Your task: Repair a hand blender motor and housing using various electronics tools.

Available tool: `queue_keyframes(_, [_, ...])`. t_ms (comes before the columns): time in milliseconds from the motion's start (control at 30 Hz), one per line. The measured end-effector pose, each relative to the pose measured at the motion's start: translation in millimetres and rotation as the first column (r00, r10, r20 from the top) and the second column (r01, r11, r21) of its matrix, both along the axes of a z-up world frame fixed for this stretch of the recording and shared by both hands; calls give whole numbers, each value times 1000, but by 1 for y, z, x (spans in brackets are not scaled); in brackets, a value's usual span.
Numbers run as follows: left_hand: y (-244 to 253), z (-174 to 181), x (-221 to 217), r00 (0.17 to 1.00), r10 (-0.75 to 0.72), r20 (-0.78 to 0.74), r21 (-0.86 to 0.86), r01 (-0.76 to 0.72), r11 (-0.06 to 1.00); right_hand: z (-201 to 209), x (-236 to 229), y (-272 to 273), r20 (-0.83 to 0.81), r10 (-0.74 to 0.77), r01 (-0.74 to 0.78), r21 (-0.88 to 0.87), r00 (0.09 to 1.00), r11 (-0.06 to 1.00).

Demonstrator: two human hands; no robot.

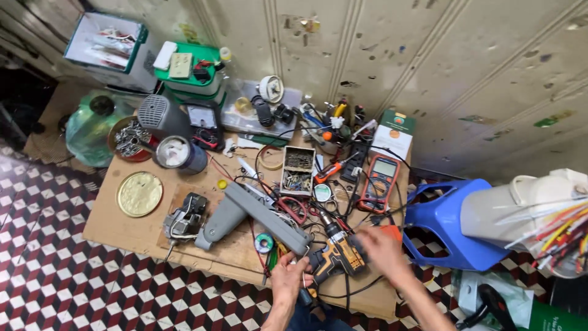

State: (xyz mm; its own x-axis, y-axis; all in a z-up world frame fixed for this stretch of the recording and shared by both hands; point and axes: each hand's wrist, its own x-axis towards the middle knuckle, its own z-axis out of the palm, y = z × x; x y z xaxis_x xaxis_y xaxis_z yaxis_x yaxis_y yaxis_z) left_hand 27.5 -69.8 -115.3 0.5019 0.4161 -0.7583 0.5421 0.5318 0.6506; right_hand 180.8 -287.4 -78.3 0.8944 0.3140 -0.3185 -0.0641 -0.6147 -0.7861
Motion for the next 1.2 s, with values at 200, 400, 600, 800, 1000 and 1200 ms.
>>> queue_keyframes(200, [13, -20, -9, 992, -126, 28, -55, 127, 990, -73, 159, -80, 285, -418, 471, -152, 863, 869])
queue_keyframes(400, [41, 50, -2, 888, -423, -181, 305, 459, 834, -103, 226, -65, 85, -309, 321, -279, 947, 905])
queue_keyframes(600, [47, -1, -6, 910, -370, -186, 172, 401, 900, -51, 216, -50, -7, -335, 312, -348, 942, 884])
queue_keyframes(800, [39, -1, -12, 943, -322, -82, 287, 332, 899, 42, 196, -71, -28, -231, 229, -58, 972, 972])
queue_keyframes(1000, [2, 108, -4, 971, -233, -63, 935, 139, 327, 160, 135, -40, -307, -248, 358, 384, 919, 851])
queue_keyframes(1200, [-91, 205, 83, 552, -809, 204, 848, 313, 428, 205, 98, -22, -527, -129, 480, 609, 840, 632])
